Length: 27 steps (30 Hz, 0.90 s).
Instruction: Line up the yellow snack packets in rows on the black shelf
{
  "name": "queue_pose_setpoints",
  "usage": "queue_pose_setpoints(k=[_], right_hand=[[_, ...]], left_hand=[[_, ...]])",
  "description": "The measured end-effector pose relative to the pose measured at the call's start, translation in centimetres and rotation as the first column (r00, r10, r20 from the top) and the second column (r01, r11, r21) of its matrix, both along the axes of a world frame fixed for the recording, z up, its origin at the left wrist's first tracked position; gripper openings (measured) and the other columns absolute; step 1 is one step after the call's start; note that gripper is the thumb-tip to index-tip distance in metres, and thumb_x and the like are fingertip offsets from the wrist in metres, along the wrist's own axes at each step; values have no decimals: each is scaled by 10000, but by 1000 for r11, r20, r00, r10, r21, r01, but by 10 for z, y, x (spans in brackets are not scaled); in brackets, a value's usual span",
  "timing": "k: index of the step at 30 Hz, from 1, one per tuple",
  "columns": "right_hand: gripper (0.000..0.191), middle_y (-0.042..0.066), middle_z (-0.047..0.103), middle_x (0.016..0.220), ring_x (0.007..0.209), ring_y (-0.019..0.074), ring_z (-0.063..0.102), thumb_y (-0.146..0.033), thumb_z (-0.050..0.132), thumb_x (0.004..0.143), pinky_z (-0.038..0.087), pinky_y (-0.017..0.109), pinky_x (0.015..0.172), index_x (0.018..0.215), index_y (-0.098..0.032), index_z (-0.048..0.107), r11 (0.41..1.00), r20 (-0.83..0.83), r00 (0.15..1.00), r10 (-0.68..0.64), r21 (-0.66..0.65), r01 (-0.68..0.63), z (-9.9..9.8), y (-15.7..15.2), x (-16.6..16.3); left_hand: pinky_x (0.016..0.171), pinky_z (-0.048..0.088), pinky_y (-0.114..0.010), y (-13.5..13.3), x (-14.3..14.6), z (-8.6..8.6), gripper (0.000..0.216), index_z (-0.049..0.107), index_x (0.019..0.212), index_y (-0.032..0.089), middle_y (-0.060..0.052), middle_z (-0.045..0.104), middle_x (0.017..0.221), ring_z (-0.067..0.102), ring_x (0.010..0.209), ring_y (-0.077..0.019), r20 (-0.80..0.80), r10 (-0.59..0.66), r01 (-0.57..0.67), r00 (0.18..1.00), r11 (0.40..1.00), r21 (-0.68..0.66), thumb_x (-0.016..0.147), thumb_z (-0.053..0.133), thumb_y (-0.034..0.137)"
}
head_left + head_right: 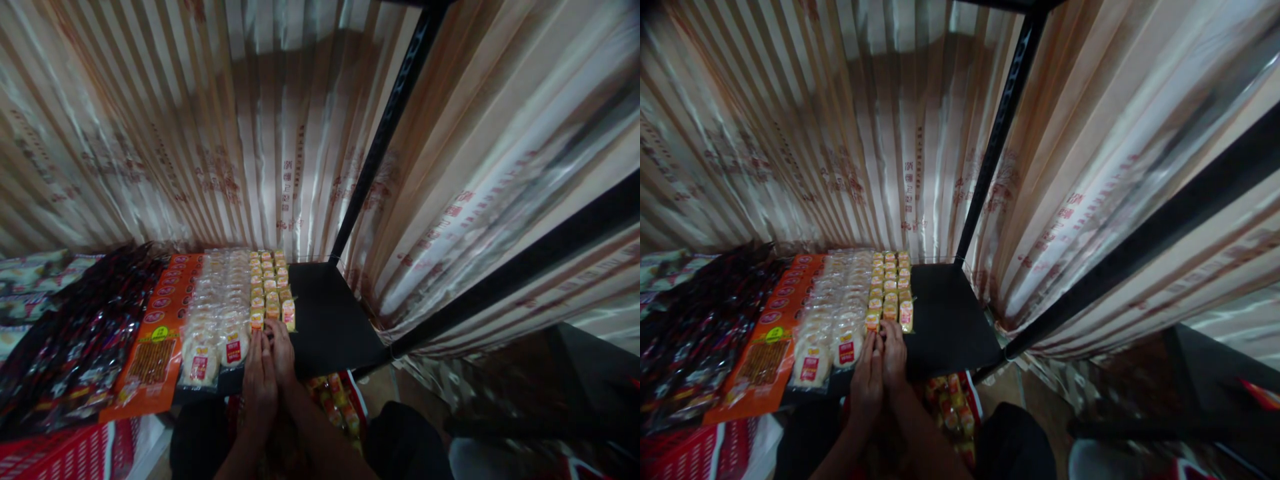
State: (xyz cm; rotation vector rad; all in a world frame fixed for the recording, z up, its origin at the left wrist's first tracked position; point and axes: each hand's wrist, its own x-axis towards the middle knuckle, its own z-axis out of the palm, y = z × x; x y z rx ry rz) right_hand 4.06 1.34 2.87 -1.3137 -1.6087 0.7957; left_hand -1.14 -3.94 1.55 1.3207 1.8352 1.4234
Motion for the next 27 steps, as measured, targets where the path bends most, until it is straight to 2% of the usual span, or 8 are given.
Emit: queue_pose_setpoints(k=[4,8,14,21,27], right_hand=[[375,51,590,1132,1063,163,540,-137,428,803,433,291,951,1113,-236,614,999,24,999,37,33,-38,-8,1,4],[418,32,604,1137,1100,164,524,-109,433,803,401,294,996,1155,-255,606,997,23,998,56,48,-57,-8,1,6],[389,23,613,1117,1078,162,539,-130,458,810,411,278,981,1132,-270,625,997,2,998,57,51,-57,-11,-1,5],[420,63,538,1222,1047,152,550,-119,399,809,442,265,926,1162,-217,603,998,-25,998,64,10,-63,-12,-15,9],[399,94,560,1155,1057,166,533,-126,380,809,434,290,941,1128,-180,614,996,42,998,46,79,-50,-5,-40,20]], left_hand=[[1103,289,-400,3,1,0,478,478,1271,158,-110,442,1385,370,1302,-194,26,7,-7,1000,1000,0,886,310,388],[1106,280,-407,3,0,2,501,457,1288,150,-114,453,1375,373,1299,-198,27,-5,5,1000,1000,1,885,301,404],[1105,274,-416,1,-1,3,498,454,1289,135,-126,458,1369,372,1299,-202,-13,-21,21,1000,1000,8,890,294,387],[1092,294,-400,-5,-3,7,468,474,1264,134,-132,489,1339,392,1283,-188,-75,-27,30,997,999,35,895,283,349],[1045,346,-413,-16,-6,6,419,549,1149,123,-142,560,1235,464,1205,-203,-143,-14,18,990,1000,23,872,307,324]])
